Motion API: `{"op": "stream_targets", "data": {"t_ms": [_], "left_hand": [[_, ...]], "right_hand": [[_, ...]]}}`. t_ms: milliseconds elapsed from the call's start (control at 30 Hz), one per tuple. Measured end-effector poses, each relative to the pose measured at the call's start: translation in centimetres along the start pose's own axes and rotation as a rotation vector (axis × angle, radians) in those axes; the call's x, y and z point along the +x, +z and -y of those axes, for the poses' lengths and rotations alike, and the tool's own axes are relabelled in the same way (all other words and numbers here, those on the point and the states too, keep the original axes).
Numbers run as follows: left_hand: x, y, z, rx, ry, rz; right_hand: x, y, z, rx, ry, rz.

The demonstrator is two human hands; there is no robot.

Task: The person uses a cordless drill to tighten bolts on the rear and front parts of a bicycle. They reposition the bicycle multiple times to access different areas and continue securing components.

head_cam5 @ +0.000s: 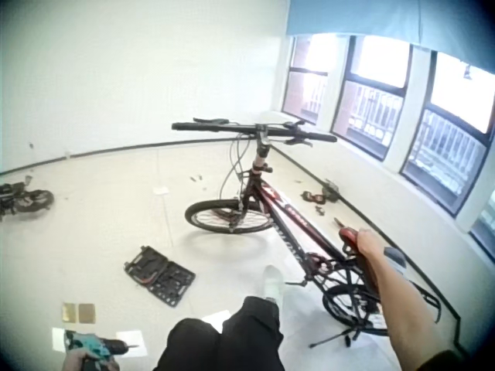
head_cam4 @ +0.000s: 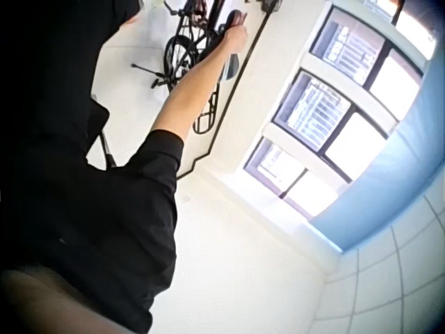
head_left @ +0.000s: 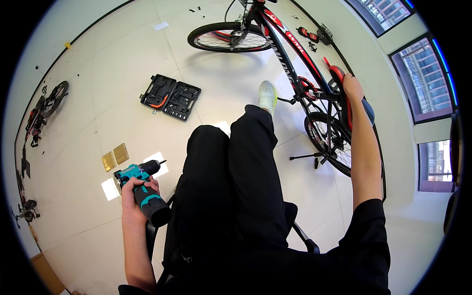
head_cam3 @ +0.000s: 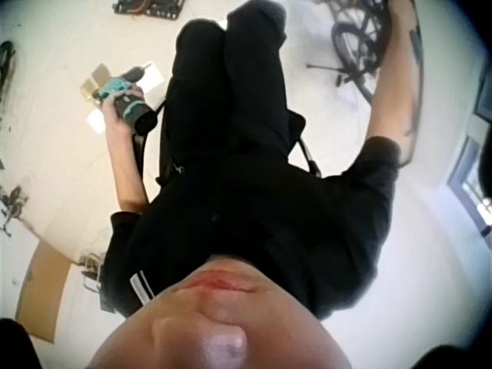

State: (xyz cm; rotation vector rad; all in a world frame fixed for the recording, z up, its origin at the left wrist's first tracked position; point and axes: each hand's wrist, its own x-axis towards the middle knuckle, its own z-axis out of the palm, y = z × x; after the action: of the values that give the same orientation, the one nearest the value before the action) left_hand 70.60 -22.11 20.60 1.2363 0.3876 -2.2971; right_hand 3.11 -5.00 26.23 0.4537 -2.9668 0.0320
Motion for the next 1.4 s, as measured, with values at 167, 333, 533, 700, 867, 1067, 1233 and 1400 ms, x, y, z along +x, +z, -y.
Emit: {"op": "stream_targets", "data": {"t_ms": [167, 333, 533, 700, 867, 1067, 1233, 1400], "left_hand": [[1.8, -1.7, -0.8, -0.014, 0.029, 0.002], [3.8, -3.7, -2.1, 0.004, 0.042, 0.044], [5.7, -5.9, -3.5, -0.033, 0.09, 0.064], [6.4, -6.6, -4.0, -0.095, 0.076, 0.036], [6.4, -6.7, -3.7, -0.062, 0.084, 0.026], [7.0, -7.6, -4.2, -0.071, 0.094, 0.014], [8.5, -8.8, -5.0, -0.093, 0.101, 0.015], [9.1, -9.7, -5.4, -0.063, 0.125, 0.028]], "right_hand": [[0.2, 1.4, -0.5, 0.029, 0.064, -0.028], [2.9, 3.8, -2.7, -0.023, 0.062, -0.047], [2.4, 3.8, -2.1, 0.008, 0.1, -0.069], [3.7, 4.2, -2.1, -0.002, 0.136, -0.077], [2.8, 4.0, -1.5, 0.083, 0.174, -0.074], [3.2, 4.0, -1.5, 0.046, 0.203, -0.083], [3.4, 3.7, -2.8, -0.062, 0.104, -0.092], [4.6, 4.7, -5.2, -0.054, 0.147, -0.153]]}}
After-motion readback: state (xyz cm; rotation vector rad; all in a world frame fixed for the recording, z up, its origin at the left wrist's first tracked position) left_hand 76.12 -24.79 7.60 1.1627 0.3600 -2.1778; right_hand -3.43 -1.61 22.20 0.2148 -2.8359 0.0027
